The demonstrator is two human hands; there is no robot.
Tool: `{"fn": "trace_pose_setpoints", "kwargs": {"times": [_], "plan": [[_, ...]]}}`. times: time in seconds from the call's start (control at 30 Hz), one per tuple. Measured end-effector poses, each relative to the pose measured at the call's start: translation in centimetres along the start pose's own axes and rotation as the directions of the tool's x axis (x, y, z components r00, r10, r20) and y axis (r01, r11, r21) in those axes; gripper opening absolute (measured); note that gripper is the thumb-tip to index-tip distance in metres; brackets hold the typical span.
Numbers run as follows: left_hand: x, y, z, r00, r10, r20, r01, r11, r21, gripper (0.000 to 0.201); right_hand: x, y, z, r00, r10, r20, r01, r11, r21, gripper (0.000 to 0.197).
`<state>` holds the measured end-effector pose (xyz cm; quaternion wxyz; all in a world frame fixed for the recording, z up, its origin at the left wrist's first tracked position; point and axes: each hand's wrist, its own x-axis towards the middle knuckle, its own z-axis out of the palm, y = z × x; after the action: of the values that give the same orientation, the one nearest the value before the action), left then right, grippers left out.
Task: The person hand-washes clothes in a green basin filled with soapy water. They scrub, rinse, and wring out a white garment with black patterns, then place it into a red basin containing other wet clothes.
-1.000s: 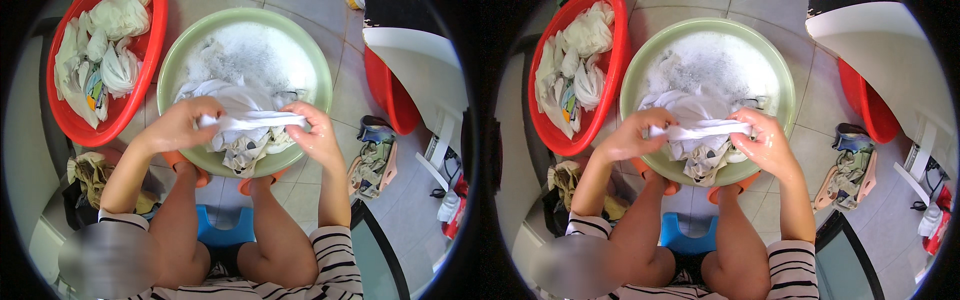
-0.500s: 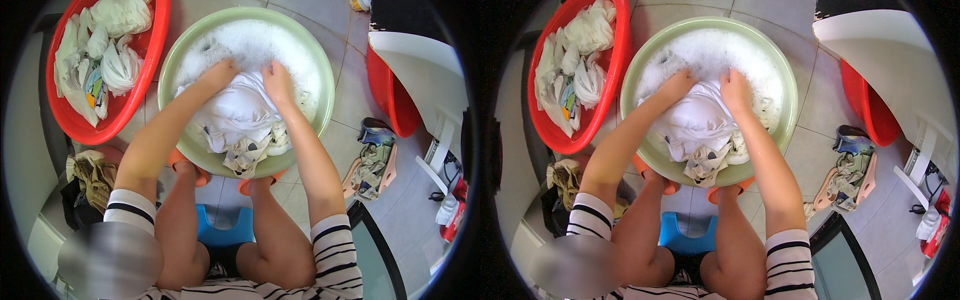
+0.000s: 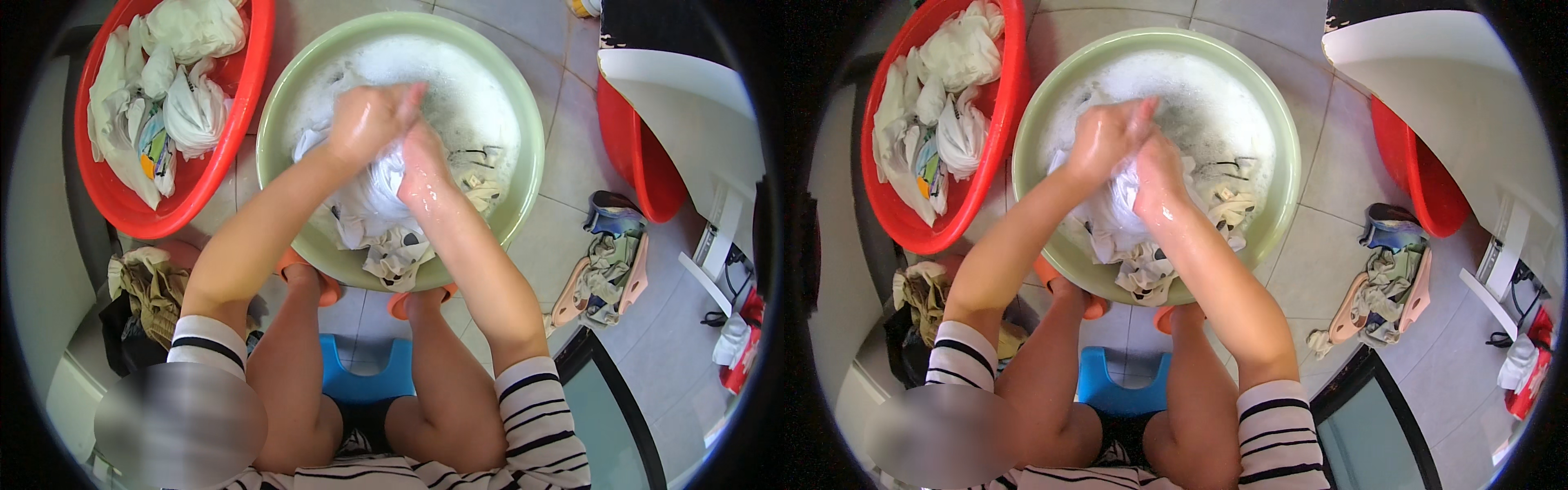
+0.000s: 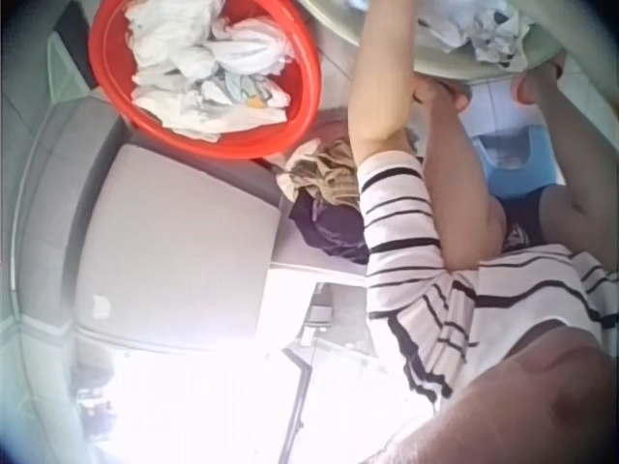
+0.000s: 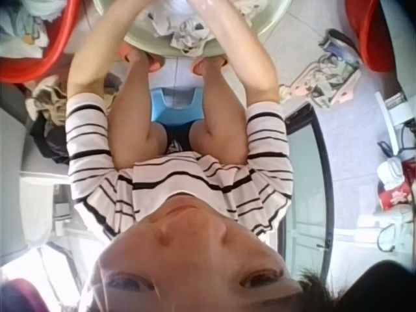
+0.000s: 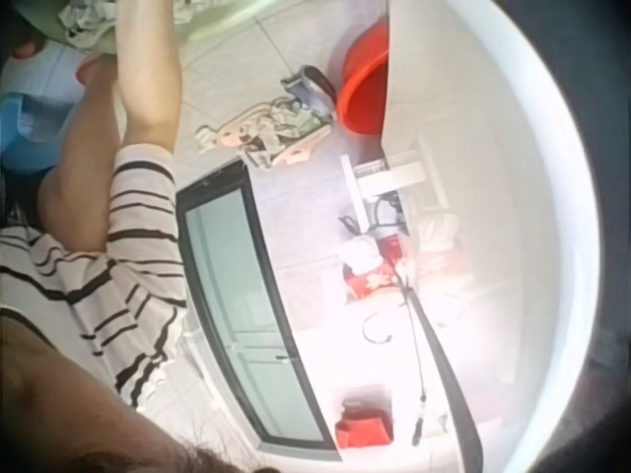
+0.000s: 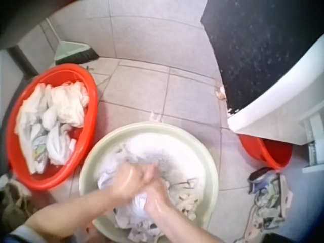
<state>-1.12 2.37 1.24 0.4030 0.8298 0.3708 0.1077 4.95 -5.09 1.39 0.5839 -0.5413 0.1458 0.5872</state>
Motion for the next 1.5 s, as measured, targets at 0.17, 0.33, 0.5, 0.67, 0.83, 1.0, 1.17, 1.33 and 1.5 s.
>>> {"fn": "trace_pose_setpoints", "kwargs": {"times": [0.17, 0.33, 0.5, 0.67, 0.83, 1.0, 1.17, 1.33, 1.5], "plan": [[-3.4, 2.9, 2.3, 0.859, 0.479, -0.18, -0.491, 0.871, -0.029, 0.024, 2.0, -0.2, -5.0, 0.979, -0.03, 0.201, 0.033, 0.999, -0.013, 0.029], [-0.1, -0.3, 0.3, 0.974, -0.225, -0.016, 0.216, 0.952, -0.216, 0.036, 0.9, -3.7, -3.7, 0.975, -0.187, 0.121, 0.222, 0.82, -0.528, 0.033], [0.8, -2.3, -1.5, 0.942, -0.324, -0.086, 0.281, 0.905, -0.32, 0.044, 0.5, -8.1, -6.9, 0.944, -0.13, 0.302, 0.327, 0.278, -0.903, 0.023], [0.2, -4.0, 0.2, 0.995, -0.093, 0.03, 0.093, 0.996, 0.019, 0.052, 3.2, -6.4, -8.9, 0.84, -0.368, 0.399, 0.51, 0.282, -0.813, 0.024], [1.1, -5.0, 2.2, 0.884, -0.321, 0.339, 0.252, 0.939, 0.233, 0.054, 5.1, -2.3, -7.1, 0.796, -0.494, 0.35, 0.536, 0.308, -0.786, 0.022], [0.0, -7.1, 4.3, 0.953, -0.301, -0.022, 0.294, 0.942, -0.16, 0.04, 6.5, -2.1, -5.6, 0.978, -0.193, -0.073, 0.101, 0.755, -0.647, 0.033], [-3.5, 2.4, 2.3, 0.977, 0.21, -0.029, -0.206, 0.907, -0.367, 0.019, 2.5, -2.3, -3.5, 0.987, -0.159, 0.03, 0.157, 0.986, 0.06, 0.034], [-2.7, 1.2, 0.6, 0.935, 0.352, 0.045, -0.354, 0.934, 0.044, 0.015, -0.3, -1.3, -1.4, 0.999, -0.029, -0.014, 0.03, 0.999, 0.029, 0.042], [-2.5, 1.6, 1.5, 0.961, 0.259, -0.102, -0.264, 0.964, -0.039, 0.016, -0.9, -0.6, -1.5, 0.998, -0.034, 0.048, 0.033, 0.999, 0.015, 0.041]]}}
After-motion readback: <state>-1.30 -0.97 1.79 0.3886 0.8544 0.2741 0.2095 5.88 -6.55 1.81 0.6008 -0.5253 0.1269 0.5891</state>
